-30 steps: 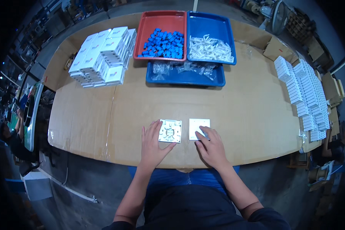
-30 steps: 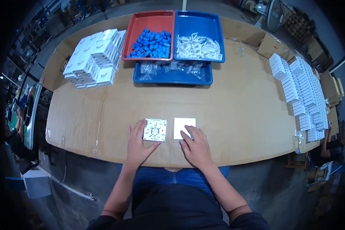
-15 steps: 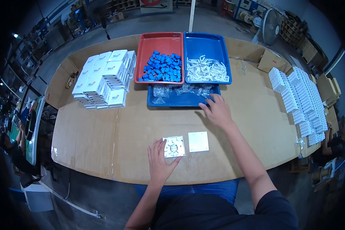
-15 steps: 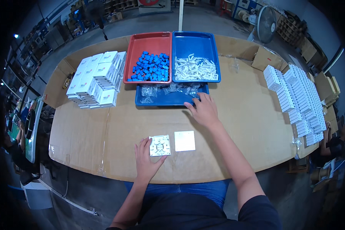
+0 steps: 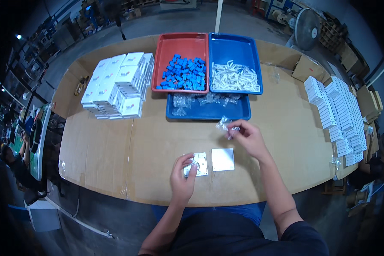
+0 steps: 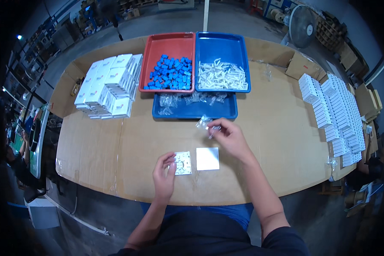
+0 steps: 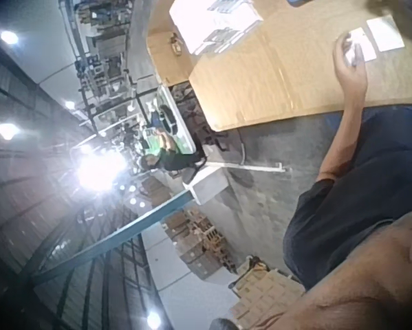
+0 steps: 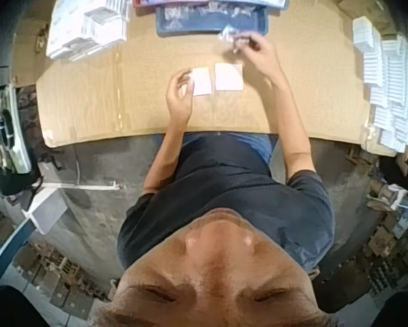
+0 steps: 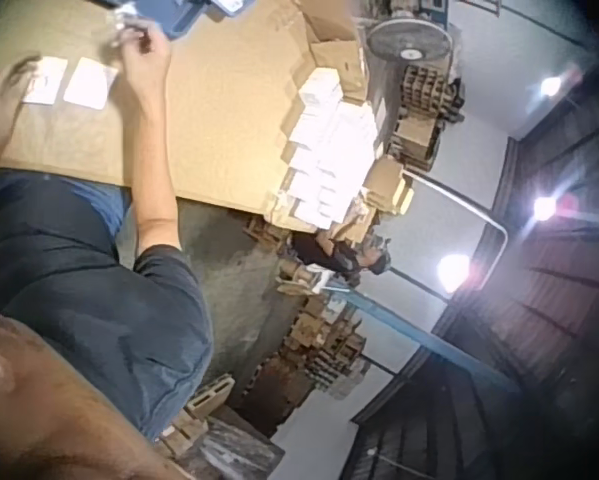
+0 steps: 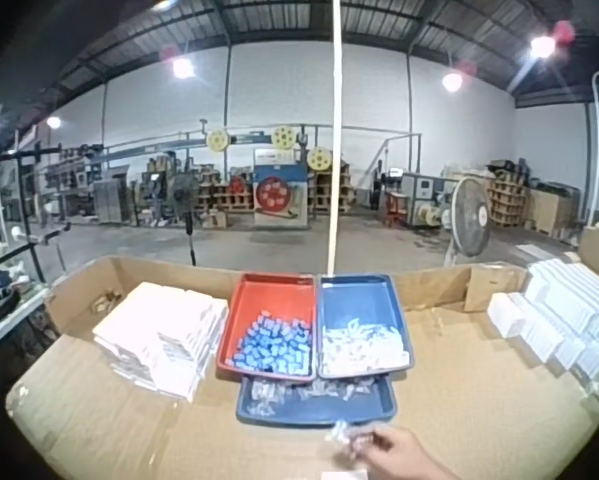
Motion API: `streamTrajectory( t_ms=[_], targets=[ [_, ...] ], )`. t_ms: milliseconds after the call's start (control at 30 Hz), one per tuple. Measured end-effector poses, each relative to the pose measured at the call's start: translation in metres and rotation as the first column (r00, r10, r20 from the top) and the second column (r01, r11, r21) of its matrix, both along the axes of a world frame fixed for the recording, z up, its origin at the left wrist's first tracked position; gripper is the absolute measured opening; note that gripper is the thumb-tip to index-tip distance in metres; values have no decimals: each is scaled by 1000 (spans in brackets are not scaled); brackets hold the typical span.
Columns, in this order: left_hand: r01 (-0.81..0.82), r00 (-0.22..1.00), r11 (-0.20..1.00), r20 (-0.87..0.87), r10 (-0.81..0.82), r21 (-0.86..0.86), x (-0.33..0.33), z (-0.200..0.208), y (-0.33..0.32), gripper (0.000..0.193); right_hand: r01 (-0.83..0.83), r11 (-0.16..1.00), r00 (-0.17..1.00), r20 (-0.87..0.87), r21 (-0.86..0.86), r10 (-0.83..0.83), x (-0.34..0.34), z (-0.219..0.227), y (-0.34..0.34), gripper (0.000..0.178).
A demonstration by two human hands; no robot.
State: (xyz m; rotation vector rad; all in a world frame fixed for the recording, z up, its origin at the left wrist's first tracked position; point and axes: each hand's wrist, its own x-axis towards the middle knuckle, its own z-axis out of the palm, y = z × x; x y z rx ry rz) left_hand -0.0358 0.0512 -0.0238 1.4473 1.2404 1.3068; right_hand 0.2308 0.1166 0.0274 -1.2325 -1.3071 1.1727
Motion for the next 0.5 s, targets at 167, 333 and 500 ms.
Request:
streamTrajectory(
  t_ms=[167, 333, 500],
  targets=[
    [440, 848, 859, 435, -302, -262, 37, 26, 33, 27, -182, 979, 947, -282, -88, 151, -37, 10, -50, 45],
    [173, 965, 936, 244, -99, -306, 47, 28, 21, 29, -65, 984, 938, -347, -169, 2, -48, -5, -63, 48],
    [40, 939, 968, 341, 49, -249, 40, 19, 17, 27, 172, 964, 929, -293, -201, -227, -46, -22, -62, 35]
  ],
)
